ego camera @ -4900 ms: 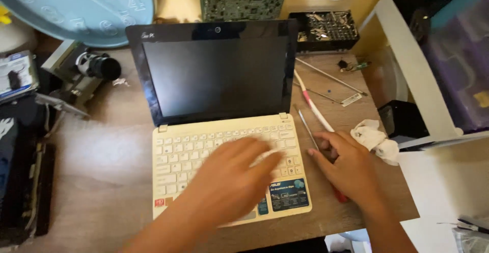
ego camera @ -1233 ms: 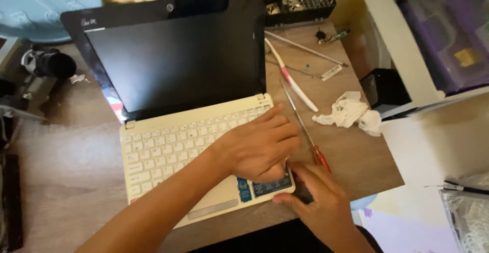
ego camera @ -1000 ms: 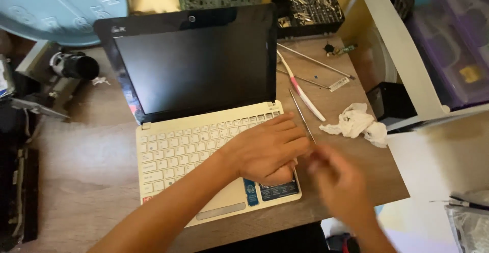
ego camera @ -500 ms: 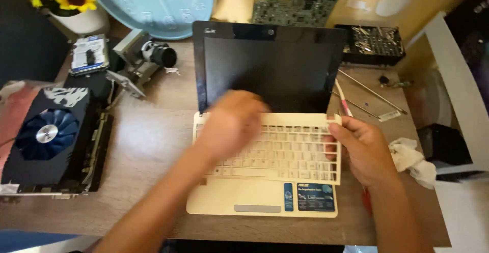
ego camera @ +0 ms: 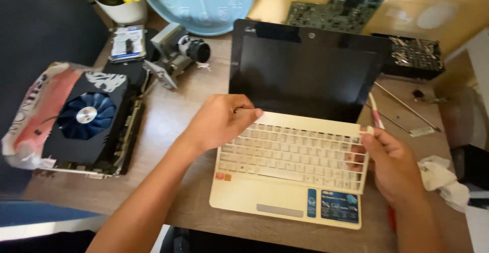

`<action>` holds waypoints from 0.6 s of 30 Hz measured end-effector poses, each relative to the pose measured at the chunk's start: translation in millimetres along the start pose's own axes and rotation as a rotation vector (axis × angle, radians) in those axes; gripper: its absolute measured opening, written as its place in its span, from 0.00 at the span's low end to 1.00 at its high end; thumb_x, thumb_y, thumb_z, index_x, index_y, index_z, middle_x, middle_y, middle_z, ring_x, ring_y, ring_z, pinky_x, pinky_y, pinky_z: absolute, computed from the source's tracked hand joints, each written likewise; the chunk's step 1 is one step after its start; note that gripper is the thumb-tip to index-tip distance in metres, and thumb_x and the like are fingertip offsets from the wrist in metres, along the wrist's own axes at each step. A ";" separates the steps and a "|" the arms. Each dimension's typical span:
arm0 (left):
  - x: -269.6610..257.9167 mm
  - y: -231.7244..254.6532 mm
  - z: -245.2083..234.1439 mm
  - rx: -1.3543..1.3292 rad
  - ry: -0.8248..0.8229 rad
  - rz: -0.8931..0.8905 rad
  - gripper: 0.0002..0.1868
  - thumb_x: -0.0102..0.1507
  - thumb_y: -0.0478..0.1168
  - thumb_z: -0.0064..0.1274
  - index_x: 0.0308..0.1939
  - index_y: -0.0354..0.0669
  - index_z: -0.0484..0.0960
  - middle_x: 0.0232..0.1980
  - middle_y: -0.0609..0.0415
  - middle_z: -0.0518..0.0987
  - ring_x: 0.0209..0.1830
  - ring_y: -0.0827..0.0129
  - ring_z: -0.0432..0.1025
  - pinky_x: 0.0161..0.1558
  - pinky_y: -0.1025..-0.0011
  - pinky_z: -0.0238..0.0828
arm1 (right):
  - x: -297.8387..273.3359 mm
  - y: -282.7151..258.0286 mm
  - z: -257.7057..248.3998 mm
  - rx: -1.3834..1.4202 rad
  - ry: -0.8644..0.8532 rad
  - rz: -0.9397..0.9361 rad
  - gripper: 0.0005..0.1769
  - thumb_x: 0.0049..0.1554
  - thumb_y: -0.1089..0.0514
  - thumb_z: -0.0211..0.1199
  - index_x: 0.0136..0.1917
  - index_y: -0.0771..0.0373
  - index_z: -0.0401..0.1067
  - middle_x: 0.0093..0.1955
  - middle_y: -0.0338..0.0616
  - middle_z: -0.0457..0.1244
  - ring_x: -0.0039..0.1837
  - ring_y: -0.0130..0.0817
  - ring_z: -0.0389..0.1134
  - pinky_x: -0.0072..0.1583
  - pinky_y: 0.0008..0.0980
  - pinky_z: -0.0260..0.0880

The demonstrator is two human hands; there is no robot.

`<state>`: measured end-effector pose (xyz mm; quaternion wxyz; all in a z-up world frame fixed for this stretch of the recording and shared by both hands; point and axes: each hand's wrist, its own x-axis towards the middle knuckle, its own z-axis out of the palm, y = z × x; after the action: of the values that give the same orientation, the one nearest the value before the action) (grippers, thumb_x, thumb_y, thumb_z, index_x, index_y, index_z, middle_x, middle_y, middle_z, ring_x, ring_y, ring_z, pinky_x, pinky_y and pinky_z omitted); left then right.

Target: Disassembling a small laptop by removing the keyboard, unscrewing internal components, and prying off the top casing.

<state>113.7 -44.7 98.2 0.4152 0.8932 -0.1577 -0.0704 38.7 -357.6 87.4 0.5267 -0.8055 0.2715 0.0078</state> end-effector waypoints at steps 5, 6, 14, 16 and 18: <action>-27.5 -4.6 -14.7 -0.332 0.131 -0.095 0.20 0.65 0.53 0.50 0.53 0.45 0.80 0.25 0.62 0.77 0.24 0.80 0.69 0.31 0.74 0.74 | 18.8 27.5 -4.7 0.172 -0.038 -0.001 0.12 0.73 0.58 0.50 0.64 0.64 0.71 0.42 0.55 0.66 0.38 0.46 0.66 0.42 0.46 0.71; -35.5 -2.7 -19.5 -0.360 0.099 -0.158 0.33 0.63 0.58 0.46 0.66 0.42 0.77 0.23 0.62 0.77 0.25 0.80 0.69 0.32 0.73 0.81 | 22.8 34.1 -7.5 0.223 -0.043 -0.012 0.12 0.75 0.59 0.48 0.64 0.65 0.69 0.44 0.56 0.65 0.39 0.47 0.65 0.42 0.48 0.70; -84.9 -26.3 -3.9 -0.370 0.280 -0.210 0.19 0.65 0.46 0.50 0.56 0.42 0.83 0.47 0.56 0.89 0.45 0.75 0.82 0.45 0.74 0.83 | 30.7 44.6 -14.3 0.255 0.184 -0.081 0.13 0.75 0.51 0.49 0.68 0.51 0.70 0.51 0.36 0.66 0.48 0.30 0.69 0.46 0.37 0.76; -89.5 -37.5 5.4 -0.280 0.351 -0.135 0.17 0.66 0.47 0.50 0.53 0.44 0.84 0.49 0.58 0.88 0.48 0.75 0.80 0.46 0.75 0.79 | 42.8 48.9 -26.8 0.297 0.248 -0.071 0.12 0.76 0.47 0.49 0.67 0.50 0.67 0.54 0.33 0.65 0.52 0.28 0.71 0.51 0.34 0.78; -91.8 -48.4 18.4 -0.274 0.429 -0.106 0.13 0.66 0.43 0.52 0.50 0.44 0.85 0.48 0.59 0.87 0.44 0.75 0.80 0.42 0.76 0.78 | 47.3 43.0 -41.0 0.860 -0.182 -0.390 0.51 0.52 0.33 0.70 0.81 0.55 0.63 0.80 0.40 0.63 0.80 0.39 0.65 0.74 0.46 0.71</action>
<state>33.5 2.6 48.9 0.5521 0.8300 -0.0079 0.0783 48.6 -425.7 55.3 0.8253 -0.5467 0.0470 -0.1336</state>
